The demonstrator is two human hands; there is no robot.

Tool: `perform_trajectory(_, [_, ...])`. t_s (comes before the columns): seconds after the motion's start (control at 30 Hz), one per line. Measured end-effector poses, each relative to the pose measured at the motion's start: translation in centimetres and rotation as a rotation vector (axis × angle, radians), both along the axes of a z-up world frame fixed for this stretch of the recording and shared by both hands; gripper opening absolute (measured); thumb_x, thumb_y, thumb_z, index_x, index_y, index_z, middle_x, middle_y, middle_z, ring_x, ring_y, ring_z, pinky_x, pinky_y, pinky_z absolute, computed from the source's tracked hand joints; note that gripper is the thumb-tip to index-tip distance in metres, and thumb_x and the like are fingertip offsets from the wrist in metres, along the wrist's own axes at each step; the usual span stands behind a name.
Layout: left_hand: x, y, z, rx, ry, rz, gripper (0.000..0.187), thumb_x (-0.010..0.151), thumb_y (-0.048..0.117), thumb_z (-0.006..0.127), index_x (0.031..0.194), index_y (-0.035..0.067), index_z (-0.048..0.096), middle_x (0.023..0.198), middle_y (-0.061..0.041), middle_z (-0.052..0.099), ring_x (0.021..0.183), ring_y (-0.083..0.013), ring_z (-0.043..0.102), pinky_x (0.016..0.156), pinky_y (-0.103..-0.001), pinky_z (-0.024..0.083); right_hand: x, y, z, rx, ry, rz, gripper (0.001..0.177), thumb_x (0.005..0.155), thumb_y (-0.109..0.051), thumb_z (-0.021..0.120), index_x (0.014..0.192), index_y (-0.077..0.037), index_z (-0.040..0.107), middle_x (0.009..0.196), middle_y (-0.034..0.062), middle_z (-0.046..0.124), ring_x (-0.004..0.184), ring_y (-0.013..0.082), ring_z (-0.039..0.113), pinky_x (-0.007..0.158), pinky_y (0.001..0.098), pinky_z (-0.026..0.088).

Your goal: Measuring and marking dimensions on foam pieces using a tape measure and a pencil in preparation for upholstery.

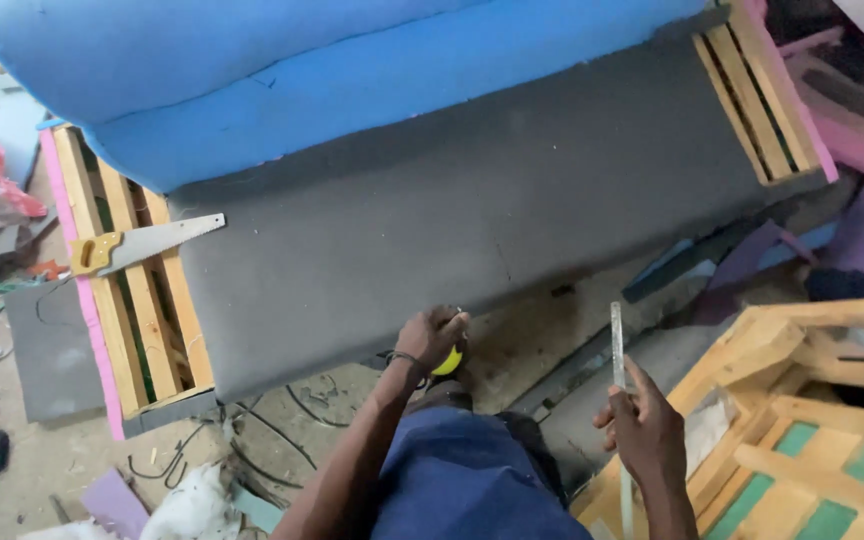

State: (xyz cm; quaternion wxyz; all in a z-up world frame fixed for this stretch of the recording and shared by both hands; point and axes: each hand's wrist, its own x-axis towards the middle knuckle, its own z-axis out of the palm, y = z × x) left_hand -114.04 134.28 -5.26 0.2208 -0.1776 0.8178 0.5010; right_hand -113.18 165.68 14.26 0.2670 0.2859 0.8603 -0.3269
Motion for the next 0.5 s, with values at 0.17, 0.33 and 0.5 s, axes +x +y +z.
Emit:
perform_trajectory(0.17, [-5.0, 2.1, -0.9, -0.085, 0.016, 0.091, 0.06, 0.117, 0.067, 0.059, 0.085, 0.018, 0.075, 0.089, -0.009, 0.086, 0.088, -0.0389, 0.081, 0.077, -0.054, 0.054, -6.0, 3.2, -3.7, 0.003, 0.041, 0.139, 0.072, 0.117, -0.023, 0.062, 0.188, -0.034, 0.068, 0.089, 0.0123, 0.093, 0.07, 0.03, 0.076, 0.081, 0.0495, 0.067])
perform_trajectory(0.33, [-5.3, 2.6, -3.6, -0.19, -0.104, 0.265, 0.056, 0.111, 0.07, 0.06, 0.095, 0.021, 0.083, 0.098, -0.014, 0.09, 0.101, -0.0431, 0.084, 0.084, -0.055, 0.058, -13.5, 6.4, -7.8, -0.012, -0.108, 0.438, 0.087, 0.111, -0.031, 0.057, 0.197, -0.044, 0.05, 0.097, 0.0, 0.098, 0.072, 0.0245, 0.079, 0.08, 0.0447, 0.064])
perform_trajectory(0.5, [-4.0, 5.4, -2.0, -0.18, -0.242, 0.518, 0.06, 0.11, 0.073, 0.063, 0.103, 0.017, 0.085, 0.094, -0.004, 0.099, 0.095, -0.0279, 0.092, 0.084, -0.05, 0.062, -24.7, 12.2, -10.2, -0.039, 0.01, 0.832, 0.082, 0.102, -0.032, 0.058, 0.184, -0.037, 0.062, 0.111, -0.01, 0.102, 0.062, 0.0225, 0.085, 0.085, 0.0429, 0.067])
